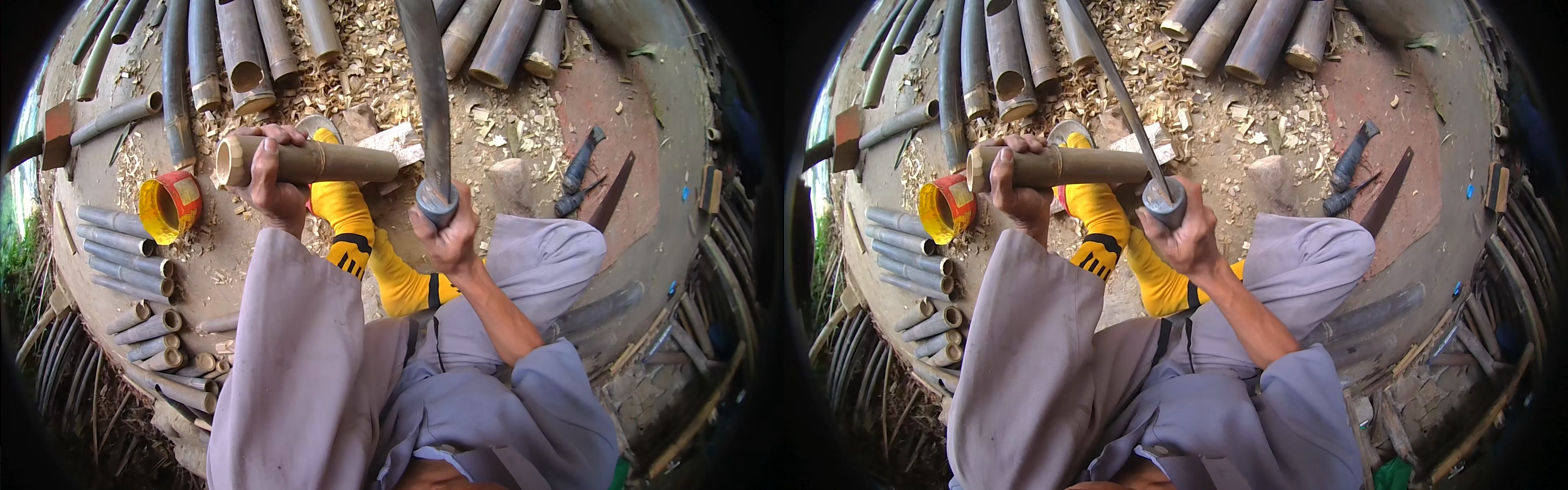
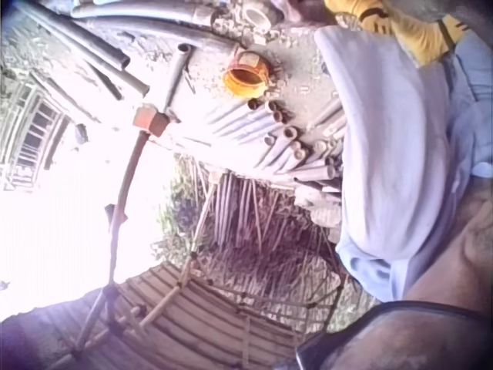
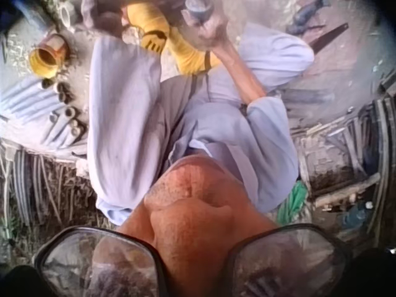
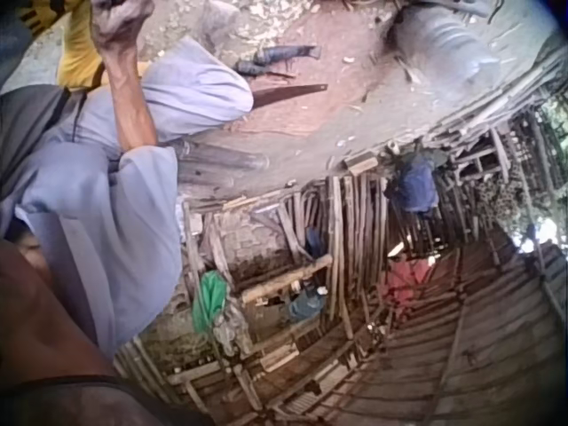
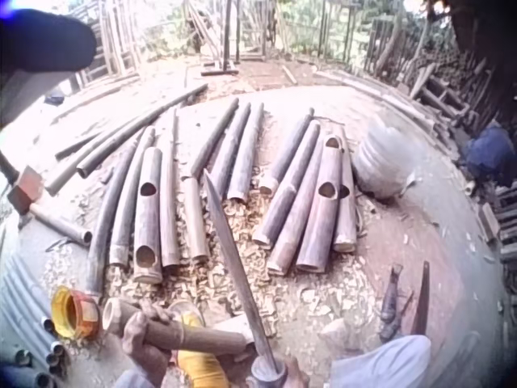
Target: The person measures bamboo poles with a tape measure, marks them, and cuts them with a hand saw. They then use a knife to smooth the cut edges of the bamboo pieces.
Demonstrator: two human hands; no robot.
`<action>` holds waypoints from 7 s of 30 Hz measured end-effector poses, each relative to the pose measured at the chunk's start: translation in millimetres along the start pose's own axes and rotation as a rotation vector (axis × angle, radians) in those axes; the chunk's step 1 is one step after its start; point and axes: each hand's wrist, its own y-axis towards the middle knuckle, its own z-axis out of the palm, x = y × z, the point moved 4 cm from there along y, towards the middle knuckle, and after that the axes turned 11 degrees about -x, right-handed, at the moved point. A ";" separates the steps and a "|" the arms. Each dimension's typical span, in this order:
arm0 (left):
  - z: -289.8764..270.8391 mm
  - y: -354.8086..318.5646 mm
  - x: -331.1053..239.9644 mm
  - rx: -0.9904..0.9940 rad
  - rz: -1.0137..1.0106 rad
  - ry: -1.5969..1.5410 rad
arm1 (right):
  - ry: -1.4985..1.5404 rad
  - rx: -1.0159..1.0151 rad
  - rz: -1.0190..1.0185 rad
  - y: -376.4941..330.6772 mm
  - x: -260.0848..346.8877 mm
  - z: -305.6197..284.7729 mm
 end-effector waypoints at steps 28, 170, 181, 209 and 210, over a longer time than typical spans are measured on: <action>8.0 3.9 -0.6 0.349 -0.095 -0.015 | -0.227 0.245 0.286 -16.0 -78.6 12.6; 6.9 -9.8 -34.8 0.314 0.255 0.483 | -0.200 0.350 0.522 -14.7 -89.8 25.5; 20.1 -11.8 -43.7 0.087 0.019 0.379 | -0.137 0.267 0.444 -22.6 -111.0 22.1; 2.9 -24.1 -47.1 0.504 0.080 0.199 | -0.236 0.303 0.348 -12.7 -98.7 15.1; 0.9 -24.7 -49.3 0.510 0.079 0.197 | -0.235 0.317 0.394 -14.5 -89.4 13.3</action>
